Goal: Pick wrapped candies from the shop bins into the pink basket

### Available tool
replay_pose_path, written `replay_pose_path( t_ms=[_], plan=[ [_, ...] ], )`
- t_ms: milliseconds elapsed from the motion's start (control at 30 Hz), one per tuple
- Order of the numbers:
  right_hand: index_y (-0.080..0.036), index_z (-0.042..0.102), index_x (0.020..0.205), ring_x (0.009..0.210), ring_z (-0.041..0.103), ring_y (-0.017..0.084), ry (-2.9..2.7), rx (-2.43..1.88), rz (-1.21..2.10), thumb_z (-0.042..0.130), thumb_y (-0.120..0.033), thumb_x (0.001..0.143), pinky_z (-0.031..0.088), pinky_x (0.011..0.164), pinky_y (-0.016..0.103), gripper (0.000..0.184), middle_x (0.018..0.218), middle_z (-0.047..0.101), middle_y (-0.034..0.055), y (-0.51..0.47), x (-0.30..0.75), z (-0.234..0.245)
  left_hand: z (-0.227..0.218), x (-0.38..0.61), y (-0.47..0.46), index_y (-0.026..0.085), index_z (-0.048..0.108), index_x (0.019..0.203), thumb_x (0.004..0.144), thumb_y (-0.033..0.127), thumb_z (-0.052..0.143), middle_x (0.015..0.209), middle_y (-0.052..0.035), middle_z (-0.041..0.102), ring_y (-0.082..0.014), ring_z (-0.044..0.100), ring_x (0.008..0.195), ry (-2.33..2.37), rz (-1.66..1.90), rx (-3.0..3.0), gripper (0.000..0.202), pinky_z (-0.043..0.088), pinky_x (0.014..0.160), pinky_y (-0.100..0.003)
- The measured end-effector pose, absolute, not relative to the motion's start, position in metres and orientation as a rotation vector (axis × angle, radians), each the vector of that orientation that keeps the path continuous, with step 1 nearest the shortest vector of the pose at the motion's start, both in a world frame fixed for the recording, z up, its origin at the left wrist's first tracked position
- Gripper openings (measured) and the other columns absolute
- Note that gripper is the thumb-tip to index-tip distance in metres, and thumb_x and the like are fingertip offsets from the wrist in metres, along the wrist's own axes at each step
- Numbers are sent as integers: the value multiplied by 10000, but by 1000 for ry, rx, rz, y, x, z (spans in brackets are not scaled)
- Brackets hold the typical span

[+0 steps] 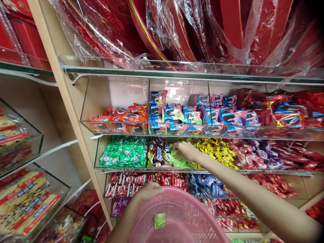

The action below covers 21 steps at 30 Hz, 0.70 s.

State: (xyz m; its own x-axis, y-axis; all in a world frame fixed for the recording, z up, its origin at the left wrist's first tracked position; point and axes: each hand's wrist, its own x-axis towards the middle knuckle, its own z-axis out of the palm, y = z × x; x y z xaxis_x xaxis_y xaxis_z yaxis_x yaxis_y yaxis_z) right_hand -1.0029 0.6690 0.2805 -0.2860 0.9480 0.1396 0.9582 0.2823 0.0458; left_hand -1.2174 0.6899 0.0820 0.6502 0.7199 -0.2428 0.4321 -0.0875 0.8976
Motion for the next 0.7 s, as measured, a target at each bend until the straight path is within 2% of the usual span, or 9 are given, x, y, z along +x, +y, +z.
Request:
replay_pose_path(
  t_ms=[300,500,700],
  plan=[
    [-210,597,948,934,568,232,-2474,-1757,-120,634,-236,733,369,741,313,220,985,648,59,667,-988,284,91,-1217,686,176,452,567,641,631,539,559,52,361,-93,336,550,909,342,1805,470,222,510,-248],
    [-200,599,897,956,546,238,-2521,-1766,-235,658,-224,726,354,748,313,183,1003,629,73,664,-995,278,87,-1216,685,161,479,579,640,662,530,561,59,354,-75,315,535,901,342,1808,507,228,508,-228],
    [-197,603,885,933,548,234,-2547,-1753,-232,662,-221,725,343,730,311,172,985,640,60,668,-994,277,95,-1216,681,156,476,576,661,626,534,560,60,335,-69,299,534,893,345,1813,480,208,499,-227]
  ],
)
